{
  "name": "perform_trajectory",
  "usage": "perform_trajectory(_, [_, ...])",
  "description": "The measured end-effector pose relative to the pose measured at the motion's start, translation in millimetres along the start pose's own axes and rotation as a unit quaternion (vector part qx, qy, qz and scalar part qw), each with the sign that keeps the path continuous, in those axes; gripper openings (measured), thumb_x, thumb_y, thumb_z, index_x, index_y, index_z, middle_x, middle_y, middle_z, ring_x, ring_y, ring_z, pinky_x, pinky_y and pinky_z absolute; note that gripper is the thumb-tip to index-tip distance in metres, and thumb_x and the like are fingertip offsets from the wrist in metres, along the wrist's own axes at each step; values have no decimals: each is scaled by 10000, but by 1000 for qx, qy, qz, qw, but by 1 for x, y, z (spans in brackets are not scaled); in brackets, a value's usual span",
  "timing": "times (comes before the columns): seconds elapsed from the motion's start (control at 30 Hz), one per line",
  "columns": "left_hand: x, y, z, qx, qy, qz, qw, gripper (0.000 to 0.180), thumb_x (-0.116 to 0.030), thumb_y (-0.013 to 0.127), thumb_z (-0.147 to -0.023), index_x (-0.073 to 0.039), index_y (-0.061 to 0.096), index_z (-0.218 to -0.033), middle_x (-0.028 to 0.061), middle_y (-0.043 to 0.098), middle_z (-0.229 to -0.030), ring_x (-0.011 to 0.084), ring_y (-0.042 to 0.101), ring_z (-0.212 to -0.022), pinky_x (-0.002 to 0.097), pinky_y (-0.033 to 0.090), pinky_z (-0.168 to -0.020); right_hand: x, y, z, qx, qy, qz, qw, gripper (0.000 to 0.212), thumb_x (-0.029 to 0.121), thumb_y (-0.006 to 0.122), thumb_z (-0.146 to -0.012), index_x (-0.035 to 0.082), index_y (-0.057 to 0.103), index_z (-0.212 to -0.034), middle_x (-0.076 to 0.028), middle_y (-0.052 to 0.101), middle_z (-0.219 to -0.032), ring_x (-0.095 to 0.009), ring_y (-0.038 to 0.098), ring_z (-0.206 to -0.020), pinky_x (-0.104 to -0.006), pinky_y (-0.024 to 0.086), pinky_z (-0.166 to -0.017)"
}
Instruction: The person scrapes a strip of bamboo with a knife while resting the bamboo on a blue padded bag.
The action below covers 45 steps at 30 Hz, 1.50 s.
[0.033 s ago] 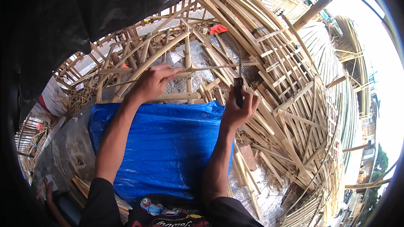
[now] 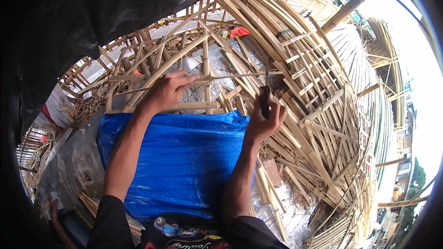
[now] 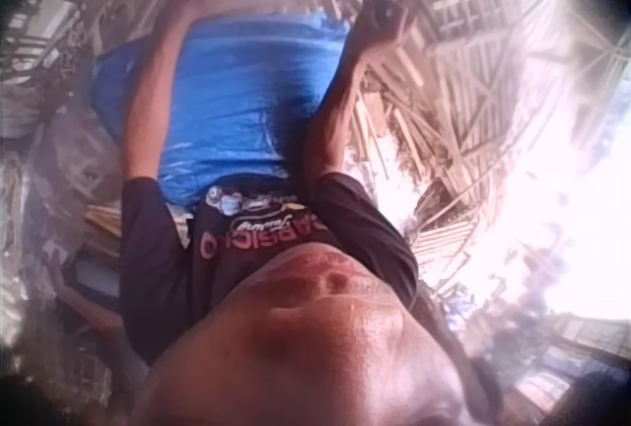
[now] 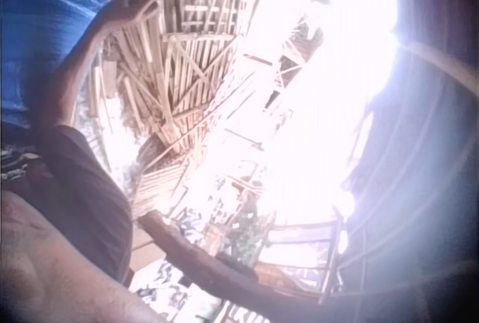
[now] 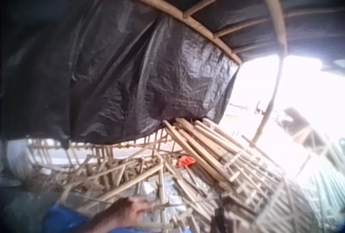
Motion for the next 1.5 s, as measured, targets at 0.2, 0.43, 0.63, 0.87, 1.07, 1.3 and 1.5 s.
perform_trajectory(0.2, [-5, -2, 2, 15, 21, -27, 999, 401, 22, 644, -890, -99, 705, -1267, 143, 688, -916, 291, 665, -865, 389, 524, -772, -37, -13, -11, -7, 69, -31, 997, 237, 109, 867, -793, 26, 729, -967, -64, 705, -874, -132, 594, -686, -294, 474, -618])
perform_trajectory(0.43, [-4, -2, -1, 2, -1, 10, 1000, 411, 1, 693, -875, -92, 698, -1275, 140, 699, -1029, 287, 668, -963, 383, 537, -839, -53, 9, -1, 91, 220, -256, 937, 281, 219, 634, -1029, -22, 718, -1146, -4, 664, -817, -49, 576, -670, -190, 416, -571])
perform_trajectory(0.63, [-3, -1, -1, -1, -22, 3, 1000, 420, 8, 696, -871, -88, 694, -1279, 129, 707, -1097, 289, 663, -1039, 381, 542, -894, -33, 36, 22, 320, 292, -365, 824, 432, 373, 495, -1086, -12, 691, -1086, -8, 609, -747, -69, 538, -638, -224, 410, -567])
perform_trajectory(0.87, [0, -2, 0, -9, -4, 14, 1000, 416, 9, 694, -876, -80, 690, -1283, 137, 705, -1095, 293, 663, -1026, 383, 541, -890, -22, 51, 39, 360, 372, -558, 649, 543, 398, 377, -1105, -82, 516, -1319, -69, 548, -905, -163, 533, -698, -300, 452, -631])
perform_trajectory(1.07, [-3, 3, -1, -19, 7, 38, 999, 419, 13, 695, -876, -76, 687, -1285, 147, 703, -1074, 304, 669, -1009, 384, 538, -881, -19, 56, 47, 369, 385, -621, 574, 533, 382, 397, -1102, -96, 504, -1310, -86, 544, -906, -165, 523, -710, -311, 451, -640])
perform_trajectory(1.3, [-3, 6, -4, -20, 20, 38, 999, 415, 8, 696, -878, -74, 687, -1285, 157, 698, -1035, 304, 672, -959, 390, 537, -848, -26, 58, 46, 330, 402, -621, 587, 559, 448, 453, -1072, -49, 488, -1327, -48, 504, -909, -129, 476, -709, -279, 419, -637])
perform_trajectory(1.5, [-2, 7, -3, -38, 15, 47, 998, 413, -12, 691, -892, -76, 679, -1300, 161, 694, -1007, 304, 665, -938, 388, 535, -840, -16, 68, 58, 396, 386, -651, 520, 588, 441, 457, -1072, -81, 485, -1343, -73, 538, -938, -144, 502, -710, -290, 437, -634])
Point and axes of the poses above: each hand's wrist, its own z-axis away from the middle knuckle, its own y-axis out of the palm, x = y × z, the point moved 6 cm from there along -z, towards the middle knuckle
